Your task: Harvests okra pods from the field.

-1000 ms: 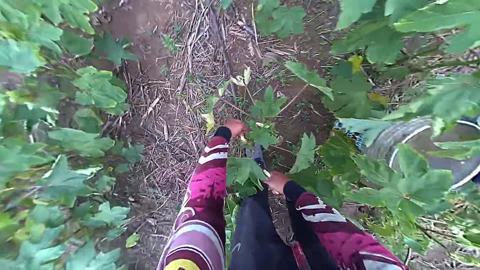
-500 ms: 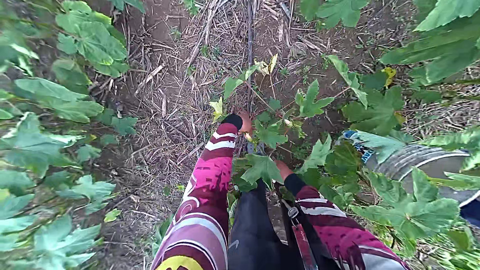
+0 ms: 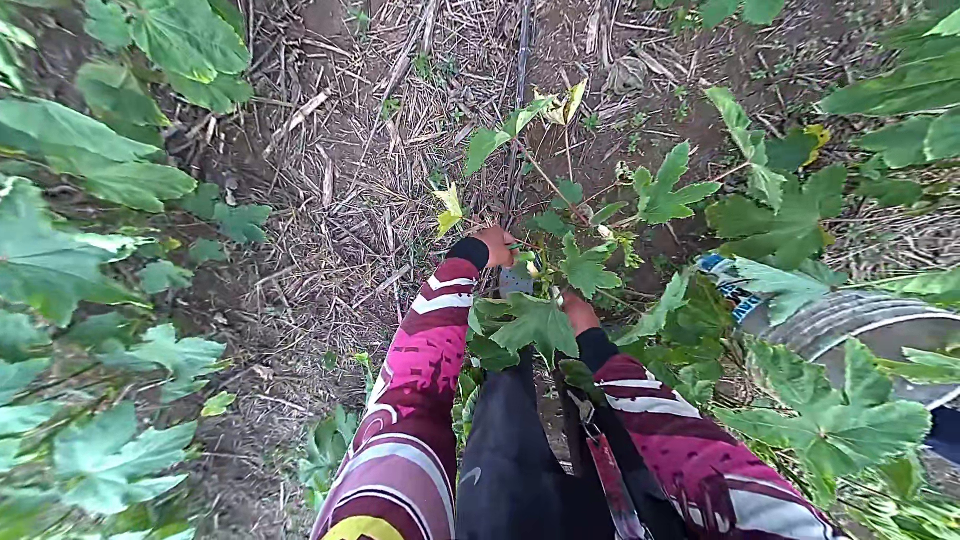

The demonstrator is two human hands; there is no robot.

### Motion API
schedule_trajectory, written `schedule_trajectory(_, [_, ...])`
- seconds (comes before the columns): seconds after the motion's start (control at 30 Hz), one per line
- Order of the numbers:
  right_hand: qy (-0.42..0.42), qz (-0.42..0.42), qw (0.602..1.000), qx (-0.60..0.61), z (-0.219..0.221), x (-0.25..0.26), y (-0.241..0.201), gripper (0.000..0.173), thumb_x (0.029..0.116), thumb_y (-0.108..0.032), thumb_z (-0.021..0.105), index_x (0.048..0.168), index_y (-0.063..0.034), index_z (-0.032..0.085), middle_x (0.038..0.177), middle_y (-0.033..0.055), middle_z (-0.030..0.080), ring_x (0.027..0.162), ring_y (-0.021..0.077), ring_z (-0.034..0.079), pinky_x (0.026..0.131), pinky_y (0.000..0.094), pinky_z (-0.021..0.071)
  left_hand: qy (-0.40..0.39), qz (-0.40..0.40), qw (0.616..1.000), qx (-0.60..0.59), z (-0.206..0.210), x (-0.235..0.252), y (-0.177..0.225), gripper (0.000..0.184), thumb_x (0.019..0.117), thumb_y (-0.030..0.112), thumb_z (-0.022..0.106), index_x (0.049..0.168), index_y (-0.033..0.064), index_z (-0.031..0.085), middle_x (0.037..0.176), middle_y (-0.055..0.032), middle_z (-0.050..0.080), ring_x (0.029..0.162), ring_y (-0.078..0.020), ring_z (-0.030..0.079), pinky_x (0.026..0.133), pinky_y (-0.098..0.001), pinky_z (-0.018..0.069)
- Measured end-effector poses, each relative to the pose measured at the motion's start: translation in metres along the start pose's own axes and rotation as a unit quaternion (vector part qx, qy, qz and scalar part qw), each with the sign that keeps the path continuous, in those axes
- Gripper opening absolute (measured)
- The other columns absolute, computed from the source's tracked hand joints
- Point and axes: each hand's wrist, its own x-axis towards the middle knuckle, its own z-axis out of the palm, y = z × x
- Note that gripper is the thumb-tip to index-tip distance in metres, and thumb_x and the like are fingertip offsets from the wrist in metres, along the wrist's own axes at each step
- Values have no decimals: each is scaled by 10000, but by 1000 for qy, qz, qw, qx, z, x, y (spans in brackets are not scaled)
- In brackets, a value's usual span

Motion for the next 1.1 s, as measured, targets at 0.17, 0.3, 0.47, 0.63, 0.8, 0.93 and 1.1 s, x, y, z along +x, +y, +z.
schedule_trajectory(0.17, [-2,23,998,-63,-12,0,-11,570,1105,-397,431,1526,-13,445,1461,294,537,1382,465,497,1114,649,385,2,8,1000,-3,-1,1,2,357,951,174,722,1288,66,682,1237,-162,695,1153,-319,655,1021,-563,486])
schedule_trajectory(0.3, [28,27,996,-79,-16,0,-12,573,1073,-445,473,1506,-69,485,1397,265,599,1314,444,569,1051,656,446,-1,10,1000,12,-3,0,3,353,951,155,715,1289,60,677,1252,-156,693,1161,-318,654,1028,-561,485])
schedule_trajectory(0.47, [-19,-15,996,-83,-17,-11,42,612,1070,-529,449,1392,-24,578,1247,280,668,1170,464,647,992,679,481,16,32,997,-69,-6,-15,3,400,992,130,671,1377,49,596,1251,-203,665,1061,-320,678,948,-533,541])
schedule_trajectory(0.63, [-126,13,983,132,-38,-63,121,540,1056,-501,529,1331,-38,564,864,157,669,691,278,673,696,478,592,123,47,958,-255,-6,-14,40,516,912,48,689,1397,21,514,1086,-204,657,864,-284,662,798,-480,571])
schedule_trajectory(0.8, [-15,-7,962,273,-80,-87,141,458,1082,-435,492,1276,-28,575,747,103,656,604,226,656,624,424,591,191,81,955,-211,-5,13,99,463,891,195,809,1264,9,608,1037,-194,680,929,-309,671,867,-533,555])
schedule_trajectory(0.93, [-32,32,978,201,-104,-54,118,543,1082,-500,462,1344,-35,561,886,160,666,691,271,667,697,477,584,163,108,964,-181,4,29,120,494,882,169,820,1302,24,606,1114,-208,685,983,-315,684,899,-537,563])
schedule_trajectory(1.1, [-62,-4,989,133,-102,-28,67,560,1081,-516,439,1285,-14,577,932,178,665,739,283,674,730,486,573,259,88,924,-267,21,32,121,412,886,153,800,1235,15,631,1033,-179,698,896,-280,688,836,-505,580])
